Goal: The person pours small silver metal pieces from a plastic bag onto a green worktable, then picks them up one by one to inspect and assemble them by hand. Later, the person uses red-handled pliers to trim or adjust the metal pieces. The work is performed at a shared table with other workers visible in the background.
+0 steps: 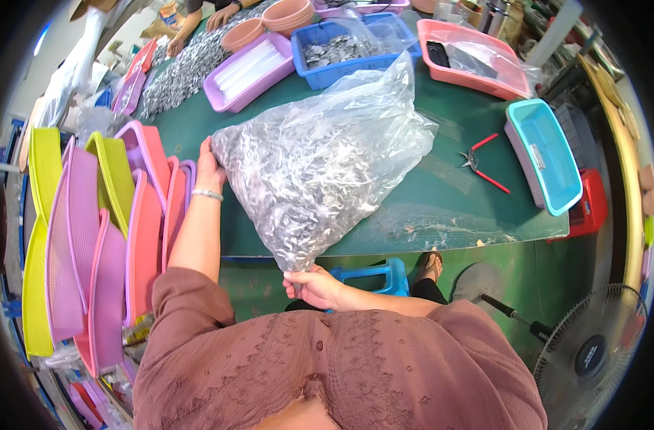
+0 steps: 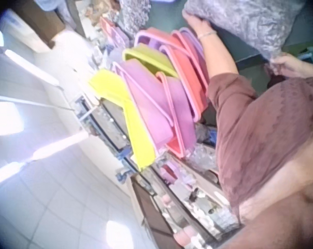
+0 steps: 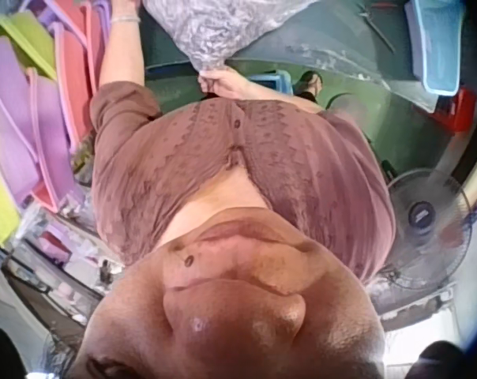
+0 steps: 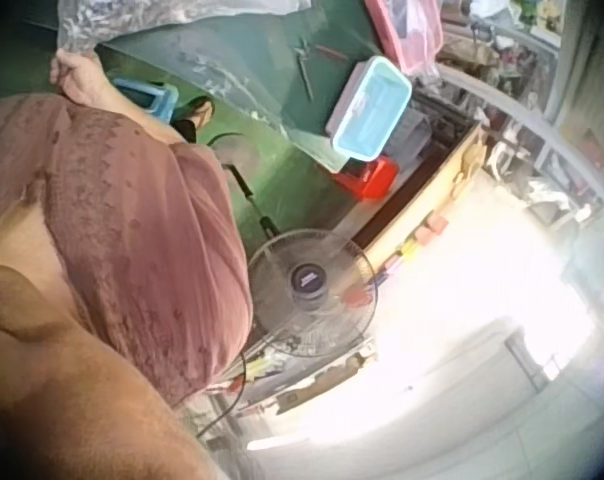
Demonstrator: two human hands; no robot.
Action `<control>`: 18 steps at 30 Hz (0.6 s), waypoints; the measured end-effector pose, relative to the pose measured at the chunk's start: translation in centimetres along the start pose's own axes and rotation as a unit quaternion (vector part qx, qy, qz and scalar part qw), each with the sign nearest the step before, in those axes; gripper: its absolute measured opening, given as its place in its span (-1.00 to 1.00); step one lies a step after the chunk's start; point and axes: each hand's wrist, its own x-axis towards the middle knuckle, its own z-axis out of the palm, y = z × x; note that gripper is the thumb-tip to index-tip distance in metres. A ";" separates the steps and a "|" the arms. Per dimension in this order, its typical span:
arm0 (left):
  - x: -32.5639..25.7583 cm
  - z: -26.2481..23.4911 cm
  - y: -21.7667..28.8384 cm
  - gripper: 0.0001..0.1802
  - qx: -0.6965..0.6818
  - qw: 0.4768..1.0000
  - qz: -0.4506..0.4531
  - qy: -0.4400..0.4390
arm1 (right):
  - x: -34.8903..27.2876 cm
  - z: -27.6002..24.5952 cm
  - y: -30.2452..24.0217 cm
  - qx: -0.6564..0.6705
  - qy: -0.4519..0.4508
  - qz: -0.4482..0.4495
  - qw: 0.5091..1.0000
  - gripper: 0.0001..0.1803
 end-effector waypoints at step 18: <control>-3.4 22.1 -2.5 -0.78 0.379 0.916 0.013 -0.128 | -16.0 4.2 -15.6 -0.009 0.063 -0.212 0.975 -0.61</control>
